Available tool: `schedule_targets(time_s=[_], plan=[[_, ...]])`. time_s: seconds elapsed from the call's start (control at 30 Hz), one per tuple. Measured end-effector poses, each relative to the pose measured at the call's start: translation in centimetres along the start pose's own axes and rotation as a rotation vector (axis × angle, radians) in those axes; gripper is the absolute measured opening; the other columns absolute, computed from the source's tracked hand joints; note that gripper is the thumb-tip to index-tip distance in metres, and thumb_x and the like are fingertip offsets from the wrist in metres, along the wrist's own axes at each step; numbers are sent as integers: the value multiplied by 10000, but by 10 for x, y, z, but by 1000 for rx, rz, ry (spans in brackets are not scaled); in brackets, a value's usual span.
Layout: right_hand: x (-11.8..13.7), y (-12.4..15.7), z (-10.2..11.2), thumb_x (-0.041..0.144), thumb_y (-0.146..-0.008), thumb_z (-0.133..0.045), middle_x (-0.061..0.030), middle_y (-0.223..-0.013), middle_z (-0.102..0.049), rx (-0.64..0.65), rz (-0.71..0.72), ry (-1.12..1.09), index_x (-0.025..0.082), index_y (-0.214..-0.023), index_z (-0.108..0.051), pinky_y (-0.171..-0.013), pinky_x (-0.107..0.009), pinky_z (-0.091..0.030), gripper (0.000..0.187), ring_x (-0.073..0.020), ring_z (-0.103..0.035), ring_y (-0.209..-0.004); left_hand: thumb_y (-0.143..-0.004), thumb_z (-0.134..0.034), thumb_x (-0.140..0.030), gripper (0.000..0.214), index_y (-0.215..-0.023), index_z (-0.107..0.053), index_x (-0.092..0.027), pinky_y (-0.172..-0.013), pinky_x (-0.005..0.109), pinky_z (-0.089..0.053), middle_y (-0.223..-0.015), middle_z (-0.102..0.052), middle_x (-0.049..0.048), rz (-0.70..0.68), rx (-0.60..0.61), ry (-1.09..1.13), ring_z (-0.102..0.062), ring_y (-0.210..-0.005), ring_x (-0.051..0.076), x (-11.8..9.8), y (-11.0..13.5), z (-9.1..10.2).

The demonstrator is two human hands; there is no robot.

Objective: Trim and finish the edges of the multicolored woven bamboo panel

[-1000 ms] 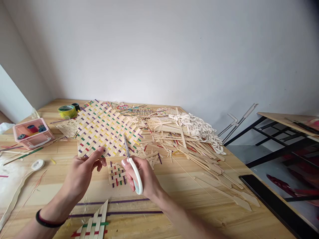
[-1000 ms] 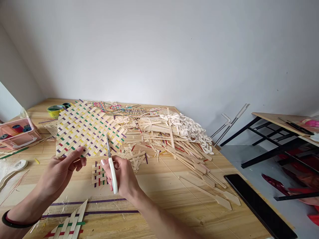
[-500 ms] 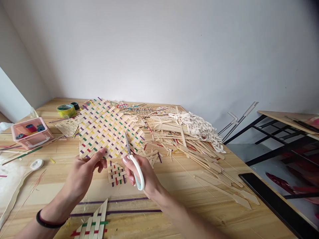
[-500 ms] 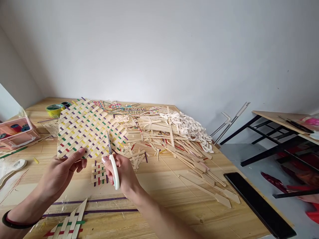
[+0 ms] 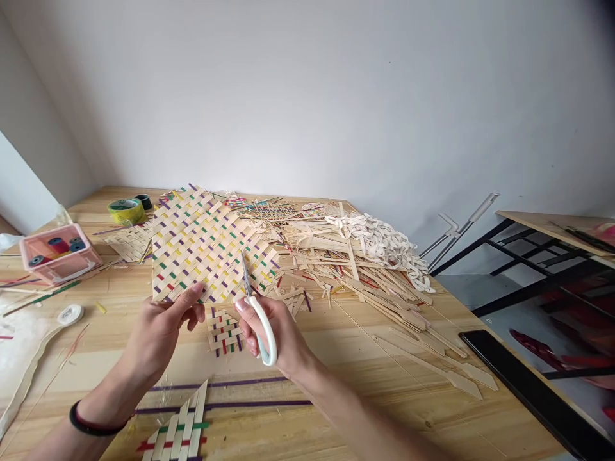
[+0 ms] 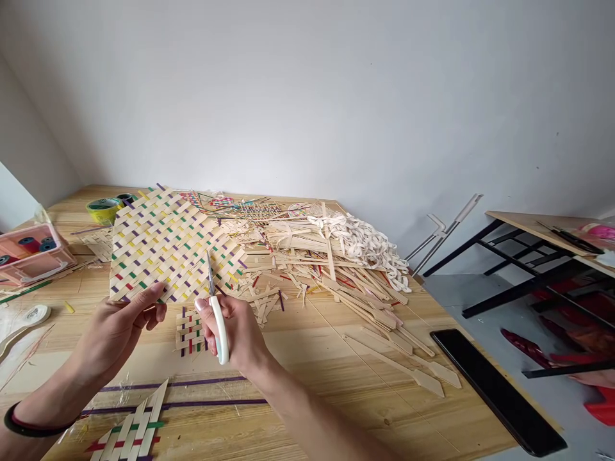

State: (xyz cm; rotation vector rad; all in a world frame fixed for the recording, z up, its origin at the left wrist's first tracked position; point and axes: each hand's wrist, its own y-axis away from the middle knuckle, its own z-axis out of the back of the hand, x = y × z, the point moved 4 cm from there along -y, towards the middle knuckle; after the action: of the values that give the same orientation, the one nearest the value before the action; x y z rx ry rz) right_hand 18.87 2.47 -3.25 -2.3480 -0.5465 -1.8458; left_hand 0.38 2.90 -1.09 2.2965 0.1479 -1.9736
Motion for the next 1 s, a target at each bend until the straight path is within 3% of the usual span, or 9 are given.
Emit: schedule_targets(time_s=[0.47,0.67,1.0], plan=[[4,5,-4,693,-802,-775,82,-492,-474,-76,55,17,215,-716,-522,-345,-209,-318,548,-67,-383,-363,-704,-902,-523,411,-665,-750,-144,-481,250,-400,-577,-627,32,59,19,51,-490,-565,141,0,-1,-1],[-5,2,-2,661,-866,-731,78,-538,-511,-31,49,-6,213,-782,-534,-359,-200,-322,497,-66,-399,-375,-687,-922,-510,407,-684,-731,-151,-476,243,-397,-579,-628,24,67,13,79,-498,-560,140,0,0,-1],[-2,3,-4,698,-850,-729,70,-576,-529,32,34,29,192,-844,-573,-404,-195,-379,530,-67,-431,-418,-694,-940,-493,396,-732,-745,-151,-501,223,-414,-598,-628,12,109,-5,179,-505,-595,133,2,-5,5]])
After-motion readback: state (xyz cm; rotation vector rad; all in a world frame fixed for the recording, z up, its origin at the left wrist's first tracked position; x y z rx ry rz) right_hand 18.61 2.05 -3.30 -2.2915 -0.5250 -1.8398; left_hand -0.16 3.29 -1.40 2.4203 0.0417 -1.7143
